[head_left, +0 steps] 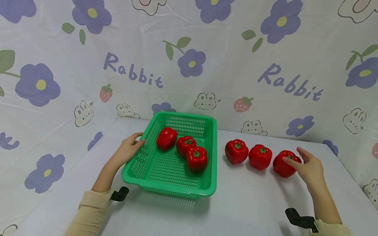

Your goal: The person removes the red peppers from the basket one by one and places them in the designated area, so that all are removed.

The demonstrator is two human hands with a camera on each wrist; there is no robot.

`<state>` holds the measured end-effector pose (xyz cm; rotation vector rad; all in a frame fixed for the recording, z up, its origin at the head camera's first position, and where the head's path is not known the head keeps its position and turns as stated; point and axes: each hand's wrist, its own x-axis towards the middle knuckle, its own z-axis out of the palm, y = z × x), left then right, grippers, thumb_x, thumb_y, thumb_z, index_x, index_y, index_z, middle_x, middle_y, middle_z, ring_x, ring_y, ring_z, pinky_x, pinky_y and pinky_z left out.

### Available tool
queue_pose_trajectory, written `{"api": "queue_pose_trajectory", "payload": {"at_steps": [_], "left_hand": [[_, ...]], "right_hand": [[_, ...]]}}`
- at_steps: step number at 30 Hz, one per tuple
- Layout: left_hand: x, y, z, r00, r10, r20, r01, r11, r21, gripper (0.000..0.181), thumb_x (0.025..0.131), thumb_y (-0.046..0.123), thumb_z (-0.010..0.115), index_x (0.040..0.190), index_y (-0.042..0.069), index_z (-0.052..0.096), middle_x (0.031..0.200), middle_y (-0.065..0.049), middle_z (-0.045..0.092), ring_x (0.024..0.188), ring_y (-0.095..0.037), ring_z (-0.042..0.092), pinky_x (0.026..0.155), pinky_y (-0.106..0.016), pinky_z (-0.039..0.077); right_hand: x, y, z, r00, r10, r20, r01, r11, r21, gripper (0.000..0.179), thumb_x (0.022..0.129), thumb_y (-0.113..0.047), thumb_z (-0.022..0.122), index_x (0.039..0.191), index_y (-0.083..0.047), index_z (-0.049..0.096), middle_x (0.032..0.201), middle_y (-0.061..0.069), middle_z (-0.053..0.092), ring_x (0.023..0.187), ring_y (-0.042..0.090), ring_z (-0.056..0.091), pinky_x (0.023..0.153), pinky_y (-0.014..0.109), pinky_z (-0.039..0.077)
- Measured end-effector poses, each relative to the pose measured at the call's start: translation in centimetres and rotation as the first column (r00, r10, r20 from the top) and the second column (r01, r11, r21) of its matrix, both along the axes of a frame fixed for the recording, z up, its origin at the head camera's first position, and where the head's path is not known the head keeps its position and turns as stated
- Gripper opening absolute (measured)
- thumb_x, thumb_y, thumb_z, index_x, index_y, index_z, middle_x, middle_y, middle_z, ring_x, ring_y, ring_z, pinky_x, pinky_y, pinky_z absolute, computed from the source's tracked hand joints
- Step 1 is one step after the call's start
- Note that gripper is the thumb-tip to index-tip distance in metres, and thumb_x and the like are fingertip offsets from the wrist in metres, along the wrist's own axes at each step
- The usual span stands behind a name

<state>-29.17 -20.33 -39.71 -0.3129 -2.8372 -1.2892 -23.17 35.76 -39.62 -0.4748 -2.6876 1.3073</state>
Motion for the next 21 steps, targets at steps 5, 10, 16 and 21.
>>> {"api": "queue_pose_trajectory", "payload": {"at_steps": [5,10,16,21], "left_hand": [[-0.1,0.1,0.1,1.000,0.001,0.001,-0.001,1.000,-0.006,0.052,0.105,0.023,0.043,0.148,-0.003,0.033,0.116,-0.030,0.067,0.090,-0.028,0.071,0.072,-0.031,0.055],[-0.2,0.1,0.0,1.000,0.001,0.008,-0.001,1.000,-0.002,0.053,0.105,0.024,0.043,0.149,-0.003,0.032,0.116,-0.030,0.066,0.090,-0.027,0.071,0.071,-0.031,0.056],[-0.2,0.0,-0.1,1.000,0.003,0.016,-0.003,1.000,0.003,0.053,0.105,0.026,0.043,0.149,-0.001,0.033,0.117,-0.029,0.066,0.089,-0.025,0.071,0.071,-0.030,0.055],[-0.1,0.0,0.0,1.000,0.004,0.016,-0.004,1.000,0.003,0.053,0.105,0.026,0.043,0.149,-0.001,0.032,0.117,-0.029,0.067,0.088,-0.025,0.071,0.070,-0.029,0.055]], "right_hand": [[-0.1,-0.6,0.4,1.000,0.000,-0.027,-0.001,1.000,-0.017,0.080,0.097,-0.033,0.057,0.157,-0.007,0.010,0.159,0.028,0.012,0.146,0.050,0.015,0.104,0.064,0.035],[-0.2,-1.7,0.7,0.998,-0.012,-0.067,0.010,1.000,-0.018,0.082,0.096,-0.035,0.059,0.157,-0.009,0.011,0.160,0.027,0.014,0.145,0.050,0.018,0.102,0.063,0.037],[-0.6,-3.4,1.3,0.994,-0.033,-0.104,0.032,0.999,-0.017,0.083,0.095,-0.037,0.060,0.158,-0.012,0.011,0.161,0.023,0.015,0.147,0.048,0.018,0.104,0.064,0.036],[-1.0,-5.0,1.9,0.994,-0.026,-0.110,0.027,1.000,0.003,0.086,0.094,-0.039,0.062,0.158,-0.013,0.012,0.161,0.022,0.017,0.147,0.047,0.019,0.104,0.065,0.036]]}}
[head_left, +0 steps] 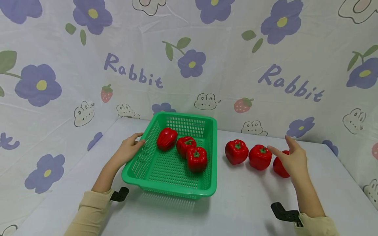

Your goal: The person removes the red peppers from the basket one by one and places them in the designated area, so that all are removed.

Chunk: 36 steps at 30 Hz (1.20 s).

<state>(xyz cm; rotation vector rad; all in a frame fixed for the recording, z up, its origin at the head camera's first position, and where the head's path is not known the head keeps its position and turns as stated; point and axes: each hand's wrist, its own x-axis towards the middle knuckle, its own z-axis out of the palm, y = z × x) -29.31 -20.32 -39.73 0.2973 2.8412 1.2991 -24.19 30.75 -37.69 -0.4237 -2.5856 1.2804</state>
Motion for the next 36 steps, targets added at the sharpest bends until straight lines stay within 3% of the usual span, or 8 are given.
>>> {"api": "queue_pose_trajectory", "payload": {"at_steps": [14,26,36], "left_hand": [[-0.1,-0.1,-0.3,1.000,-0.007,-0.009,0.007,1.000,-0.006,0.053,0.105,0.026,0.042,0.149,-0.002,0.032,0.118,-0.030,0.066,0.093,-0.028,0.070,0.074,-0.033,0.056],[-0.1,-0.2,-0.3,1.000,0.000,-0.013,-0.001,1.000,-0.014,0.054,0.105,0.027,0.042,0.150,-0.001,0.031,0.117,-0.030,0.066,0.090,-0.028,0.071,0.073,-0.033,0.057],[0.1,-0.2,-0.4,0.999,-0.018,-0.042,0.018,1.000,-0.007,0.057,0.104,0.031,0.042,0.148,-0.004,0.033,0.115,-0.031,0.066,0.088,-0.024,0.071,0.071,-0.033,0.057]], "right_hand": [[-0.3,-5.0,1.1,0.985,0.172,-0.035,-0.174,0.981,-0.085,0.089,0.090,-0.045,0.066,0.158,-0.016,0.015,0.163,0.014,0.020,0.149,0.040,0.021,0.110,0.057,0.034],[-0.5,-10.0,1.6,0.942,0.328,-0.070,-0.334,0.936,-0.109,0.085,0.090,-0.042,0.069,0.157,-0.016,0.022,0.161,0.008,0.028,0.150,0.031,0.024,0.115,0.049,0.033],[-0.9,-13.8,0.9,0.911,0.405,-0.080,-0.412,0.905,-0.102,0.084,0.087,-0.036,0.072,0.154,-0.011,0.028,0.159,0.011,0.032,0.148,0.032,0.030,0.111,0.047,0.037]]}}
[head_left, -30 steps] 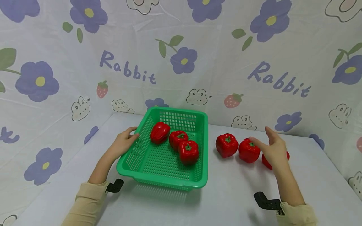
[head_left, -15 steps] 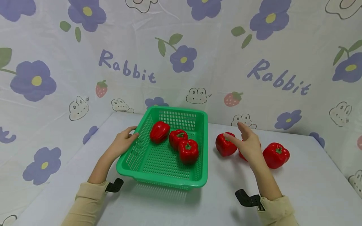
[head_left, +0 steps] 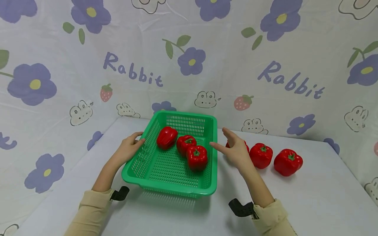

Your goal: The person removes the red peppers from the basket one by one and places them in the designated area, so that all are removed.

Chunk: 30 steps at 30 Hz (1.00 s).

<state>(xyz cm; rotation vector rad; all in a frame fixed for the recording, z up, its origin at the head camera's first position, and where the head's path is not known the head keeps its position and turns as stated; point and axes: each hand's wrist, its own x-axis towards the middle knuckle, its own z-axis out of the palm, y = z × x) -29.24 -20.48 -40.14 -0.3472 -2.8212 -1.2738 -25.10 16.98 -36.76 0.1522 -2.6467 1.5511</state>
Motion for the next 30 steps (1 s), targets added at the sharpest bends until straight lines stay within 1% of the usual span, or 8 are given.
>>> {"api": "queue_pose_trajectory", "payload": {"at_steps": [4,8,11,15,21,25,30], "left_hand": [[-0.1,0.0,-0.1,1.000,0.010,0.022,-0.011,1.000,0.008,0.054,0.104,0.029,0.043,0.149,-0.001,0.033,0.117,-0.031,0.066,0.091,-0.027,0.071,0.073,-0.034,0.057],[-0.2,0.0,-0.1,0.999,0.015,0.035,-0.015,1.000,0.005,0.053,0.105,0.027,0.042,0.150,-0.001,0.032,0.118,-0.031,0.065,0.091,-0.028,0.071,0.073,-0.033,0.057],[-0.3,-0.1,-0.1,0.999,0.015,0.037,-0.015,1.000,0.001,0.054,0.105,0.027,0.042,0.150,-0.001,0.031,0.119,-0.031,0.065,0.090,-0.027,0.071,0.071,-0.032,0.057],[-0.1,-0.1,0.1,0.999,0.019,0.038,-0.019,1.000,-0.001,0.054,0.105,0.027,0.042,0.150,-0.001,0.031,0.118,-0.031,0.065,0.090,-0.027,0.071,0.071,-0.033,0.057],[-0.3,-0.1,-0.1,0.999,0.016,0.033,-0.016,1.000,-0.003,0.054,0.105,0.027,0.042,0.150,-0.001,0.031,0.118,-0.030,0.065,0.090,-0.027,0.071,0.071,-0.032,0.057],[-0.4,-0.1,-0.2,0.999,0.011,0.034,-0.011,1.000,0.001,0.054,0.105,0.027,0.042,0.150,-0.001,0.031,0.118,-0.031,0.065,0.089,-0.027,0.072,0.070,-0.032,0.057],[-0.1,-0.2,-0.1,1.000,0.006,0.025,-0.006,1.000,-0.002,0.056,0.105,0.031,0.042,0.149,-0.001,0.033,0.118,-0.031,0.065,0.094,-0.029,0.071,0.075,-0.035,0.057]], "right_hand": [[0.0,-1.4,-0.3,0.999,0.041,-0.012,-0.041,0.999,-0.011,0.085,0.086,-0.036,0.074,0.154,-0.010,0.030,0.159,0.011,0.033,0.147,0.032,0.032,0.111,0.045,0.037],[0.1,-2.7,-0.5,0.997,0.073,0.003,-0.073,0.997,-0.022,0.085,0.085,-0.036,0.075,0.154,-0.012,0.030,0.158,0.011,0.034,0.147,0.032,0.032,0.111,0.046,0.038],[0.1,-3.6,-0.7,0.997,0.075,0.022,-0.074,0.997,-0.024,0.085,0.084,-0.034,0.076,0.153,-0.013,0.031,0.158,0.011,0.035,0.147,0.032,0.032,0.110,0.046,0.039],[0.2,-4.6,-0.6,0.998,0.065,0.024,-0.065,0.998,0.001,0.085,0.084,-0.033,0.077,0.153,-0.013,0.032,0.157,0.012,0.037,0.146,0.034,0.033,0.108,0.048,0.041],[0.5,-6.0,-0.4,0.996,0.081,0.024,-0.082,0.996,0.024,0.082,0.085,-0.030,0.076,0.152,-0.008,0.034,0.155,0.015,0.039,0.144,0.037,0.035,0.104,0.053,0.044],[0.7,-7.0,-0.5,0.998,0.063,0.026,-0.064,0.997,0.039,0.082,0.085,-0.027,0.076,0.151,-0.005,0.034,0.154,0.017,0.040,0.143,0.037,0.037,0.101,0.054,0.046],[0.8,-7.7,-0.6,0.999,0.043,0.009,-0.043,0.997,0.070,0.082,0.084,-0.020,0.077,0.150,0.000,0.033,0.152,0.021,0.040,0.141,0.039,0.038,0.099,0.054,0.048]]}}
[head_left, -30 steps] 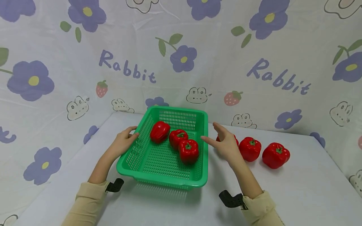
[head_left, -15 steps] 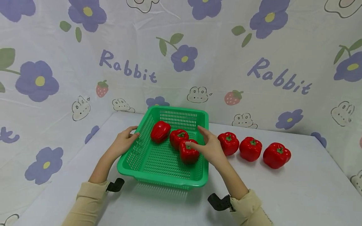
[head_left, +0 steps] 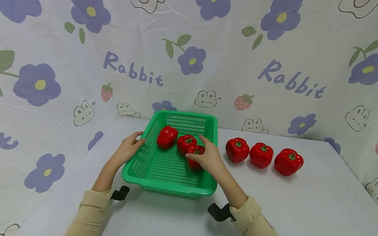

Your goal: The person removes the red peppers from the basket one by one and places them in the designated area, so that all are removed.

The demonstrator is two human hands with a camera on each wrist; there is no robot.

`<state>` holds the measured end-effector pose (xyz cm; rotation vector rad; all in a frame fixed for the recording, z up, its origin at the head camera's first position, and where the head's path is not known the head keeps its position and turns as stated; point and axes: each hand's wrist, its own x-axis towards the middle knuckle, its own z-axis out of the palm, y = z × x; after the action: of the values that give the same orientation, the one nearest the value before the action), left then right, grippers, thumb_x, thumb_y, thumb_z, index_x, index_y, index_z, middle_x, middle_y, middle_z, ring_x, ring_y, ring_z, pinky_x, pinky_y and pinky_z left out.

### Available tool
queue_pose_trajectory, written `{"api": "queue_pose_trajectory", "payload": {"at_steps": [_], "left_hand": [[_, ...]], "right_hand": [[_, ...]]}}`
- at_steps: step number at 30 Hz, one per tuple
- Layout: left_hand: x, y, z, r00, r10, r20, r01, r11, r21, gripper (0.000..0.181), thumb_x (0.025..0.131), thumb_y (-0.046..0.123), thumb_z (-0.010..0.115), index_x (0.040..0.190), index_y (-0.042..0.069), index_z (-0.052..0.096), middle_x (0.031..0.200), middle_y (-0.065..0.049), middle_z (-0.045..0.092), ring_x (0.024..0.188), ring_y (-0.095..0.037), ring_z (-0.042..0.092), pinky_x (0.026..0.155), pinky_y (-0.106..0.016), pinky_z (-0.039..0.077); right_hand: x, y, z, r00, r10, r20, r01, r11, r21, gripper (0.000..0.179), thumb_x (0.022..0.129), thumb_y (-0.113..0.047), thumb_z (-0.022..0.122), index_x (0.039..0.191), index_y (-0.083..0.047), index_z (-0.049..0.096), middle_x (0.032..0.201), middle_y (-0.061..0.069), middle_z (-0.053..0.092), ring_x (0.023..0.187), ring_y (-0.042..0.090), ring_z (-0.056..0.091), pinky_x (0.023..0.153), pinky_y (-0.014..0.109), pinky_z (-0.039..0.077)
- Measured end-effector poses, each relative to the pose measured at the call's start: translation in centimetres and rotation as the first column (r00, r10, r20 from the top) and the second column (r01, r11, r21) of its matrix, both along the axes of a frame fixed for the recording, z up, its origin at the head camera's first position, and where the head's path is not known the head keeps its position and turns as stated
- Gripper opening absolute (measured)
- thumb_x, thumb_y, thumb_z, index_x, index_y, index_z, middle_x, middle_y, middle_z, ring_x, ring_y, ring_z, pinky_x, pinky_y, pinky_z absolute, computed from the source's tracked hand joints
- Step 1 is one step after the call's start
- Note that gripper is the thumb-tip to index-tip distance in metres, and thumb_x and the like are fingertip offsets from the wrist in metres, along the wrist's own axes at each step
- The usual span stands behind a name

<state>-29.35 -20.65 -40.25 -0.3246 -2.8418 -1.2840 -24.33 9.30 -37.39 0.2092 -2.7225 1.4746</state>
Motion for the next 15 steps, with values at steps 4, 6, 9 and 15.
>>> {"api": "queue_pose_trajectory", "payload": {"at_steps": [4,6,9,15], "left_hand": [[0.03,-0.11,0.05,1.000,-0.008,-0.025,0.008,1.000,-0.009,0.058,0.104,0.034,0.042,0.148,-0.003,0.034,0.117,-0.031,0.065,0.091,-0.026,0.071,0.073,-0.034,0.056],[0.00,-0.16,0.09,1.000,-0.002,-0.019,0.002,1.000,-0.007,0.057,0.104,0.033,0.042,0.148,-0.002,0.034,0.117,-0.031,0.065,0.091,-0.026,0.071,0.073,-0.033,0.056],[-0.09,-0.21,0.11,1.000,0.003,0.005,-0.003,1.000,-0.003,0.055,0.105,0.030,0.042,0.150,0.000,0.033,0.120,-0.031,0.064,0.092,-0.029,0.071,0.073,-0.034,0.057],[-0.17,-0.02,0.29,1.000,0.004,0.018,-0.004,1.000,-0.009,0.054,0.105,0.027,0.042,0.150,-0.001,0.031,0.120,-0.032,0.064,0.092,-0.029,0.071,0.073,-0.033,0.057]], "right_hand": [[-0.15,-0.19,0.00,1.000,0.001,0.002,-0.001,0.999,0.039,0.082,0.084,-0.017,0.077,0.149,0.003,0.033,0.151,0.023,0.042,0.139,0.040,0.041,0.099,0.054,0.048],[-0.24,-0.24,0.04,1.000,0.005,0.004,-0.005,0.998,0.063,0.082,0.083,-0.016,0.077,0.149,0.004,0.033,0.149,0.024,0.043,0.137,0.041,0.044,0.097,0.055,0.049],[-0.39,-0.30,0.13,1.000,0.011,0.011,-0.012,0.995,0.096,0.081,0.082,-0.013,0.078,0.148,0.004,0.035,0.146,0.025,0.047,0.132,0.041,0.049,0.094,0.054,0.051],[-0.47,-0.21,0.27,0.999,0.036,0.028,-0.040,0.989,0.144,0.080,0.078,-0.004,0.079,0.146,0.004,0.038,0.140,0.024,0.054,0.125,0.039,0.055,0.090,0.052,0.054]]}}
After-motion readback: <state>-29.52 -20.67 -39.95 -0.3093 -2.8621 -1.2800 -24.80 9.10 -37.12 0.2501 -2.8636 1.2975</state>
